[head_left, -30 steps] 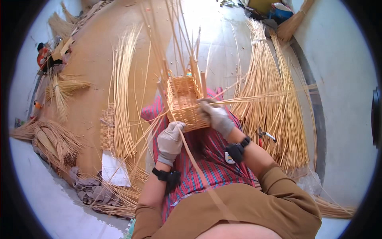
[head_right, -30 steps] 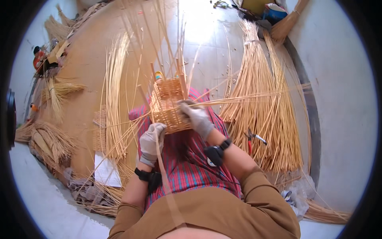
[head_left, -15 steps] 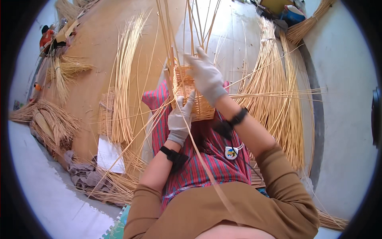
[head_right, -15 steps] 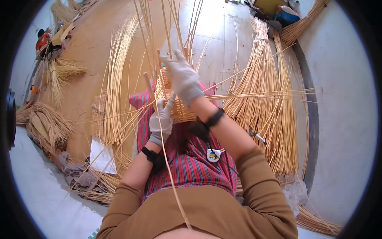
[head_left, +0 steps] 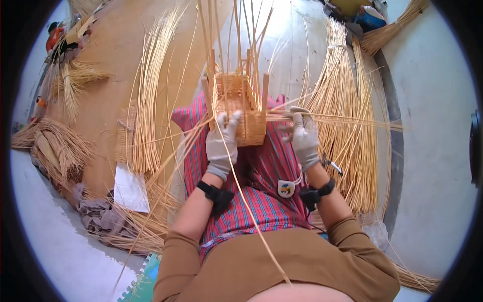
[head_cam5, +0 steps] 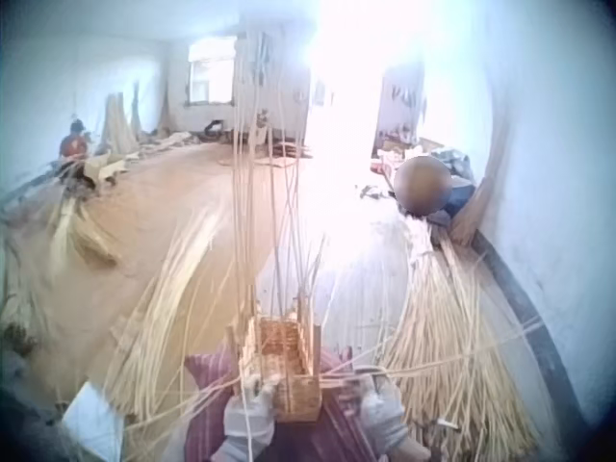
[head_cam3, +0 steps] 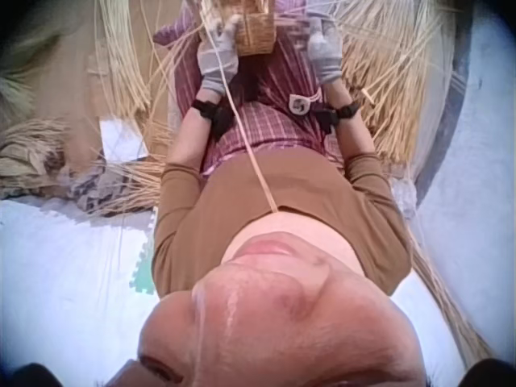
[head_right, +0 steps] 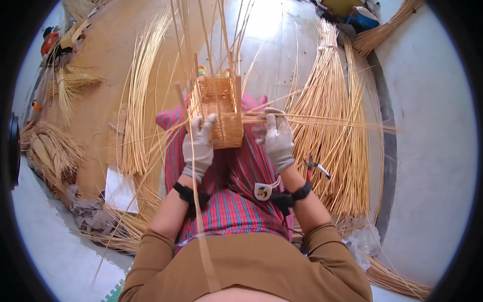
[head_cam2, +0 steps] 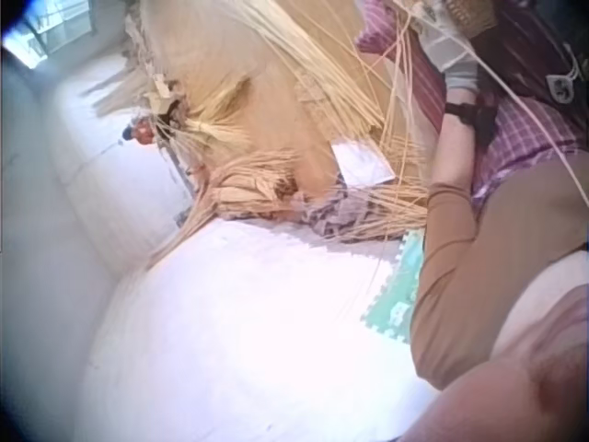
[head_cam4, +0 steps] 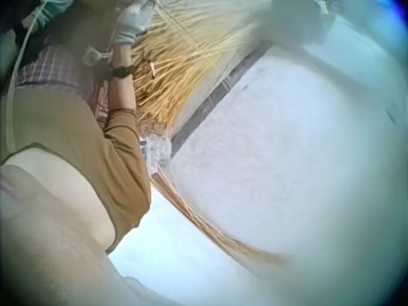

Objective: The recorder is weaving a small wicker basket by hand using long flexible strips of material.

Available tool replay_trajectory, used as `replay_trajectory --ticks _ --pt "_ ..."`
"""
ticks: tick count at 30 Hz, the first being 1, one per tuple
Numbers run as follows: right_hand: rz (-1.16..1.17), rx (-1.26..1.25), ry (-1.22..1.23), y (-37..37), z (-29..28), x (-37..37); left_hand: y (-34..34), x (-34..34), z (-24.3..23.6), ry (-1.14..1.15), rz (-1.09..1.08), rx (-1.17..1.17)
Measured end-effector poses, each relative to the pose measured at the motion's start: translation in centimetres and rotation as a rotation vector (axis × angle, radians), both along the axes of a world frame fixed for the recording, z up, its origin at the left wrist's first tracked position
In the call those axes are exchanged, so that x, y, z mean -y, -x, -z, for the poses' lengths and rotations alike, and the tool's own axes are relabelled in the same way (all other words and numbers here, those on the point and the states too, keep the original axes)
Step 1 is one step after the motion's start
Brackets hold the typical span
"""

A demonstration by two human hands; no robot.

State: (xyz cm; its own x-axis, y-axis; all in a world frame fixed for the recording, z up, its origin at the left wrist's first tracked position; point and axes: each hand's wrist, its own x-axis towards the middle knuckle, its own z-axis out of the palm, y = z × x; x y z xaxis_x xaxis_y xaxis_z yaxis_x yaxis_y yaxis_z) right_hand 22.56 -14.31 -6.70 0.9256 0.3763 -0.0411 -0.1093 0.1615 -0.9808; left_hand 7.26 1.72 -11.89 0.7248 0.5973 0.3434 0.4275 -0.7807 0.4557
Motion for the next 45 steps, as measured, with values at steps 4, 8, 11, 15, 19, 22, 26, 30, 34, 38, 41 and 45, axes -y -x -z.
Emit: replay_trajectory --ticks 4,8,11,15,19,22,26,30,34,38,41,45 --pt "-0.558 -0.024 0.651 1.4 -3.6 0.3 3.4 -1.2 0.2 0.201 0.079 0.398" --pt "-0.693 0.809 0.274 6.8 -1.3 -4.6 4.4 -2.3 2.0 0.927 -0.095 0.555" --pt "-0.862 1.066 0.519 10.1 -3.3 -7.8 4.8 -3.0 3.7 0.857 0.052 0.750" --pt "-0.719 1.128 0.336 10.7 0.0 -6.4 6.1 -6.1 2.2 1.256 0.131 0.506" --pt "-0.558 1.069 0.276 7.5 -0.1 -3.4 2.5 -8.1 -2.8 1.215 0.488 0.654" --pt "-0.259 0.316 0.102 2.8 2.2 -3.4 0.9 -9.6 0.8 0.955 0.411 0.390" --pt "-0.101 0.456 -0.003 1.9 0.6 -8.9 -0.3 -6.7 3.0 1.047 0.174 0.560" --pt "-0.133 1.130 0.766 0.4 -5.4 -17.4 -2.1 -4.1 1.4 1.141 0.053 0.667" --pt "-0.412 0.806 0.420 -0.3 -5.4 -13.2 -0.8 -5.5 1.4 1.040 -0.040 0.648" --pt "-0.490 0.589 0.173 -0.2 -1.1 -11.0 -1.4 -5.2 1.6 1.073 0.010 0.651" --pt "-0.392 1.234 0.692 0.8 -5.8 -16.5 -1.8 -4.6 1.5 1.109 0.009 0.769" --pt "-0.241 1.087 0.751 -0.6 -4.3 -18.8 -2.4 -4.7 2.6 1.178 -0.091 0.763"
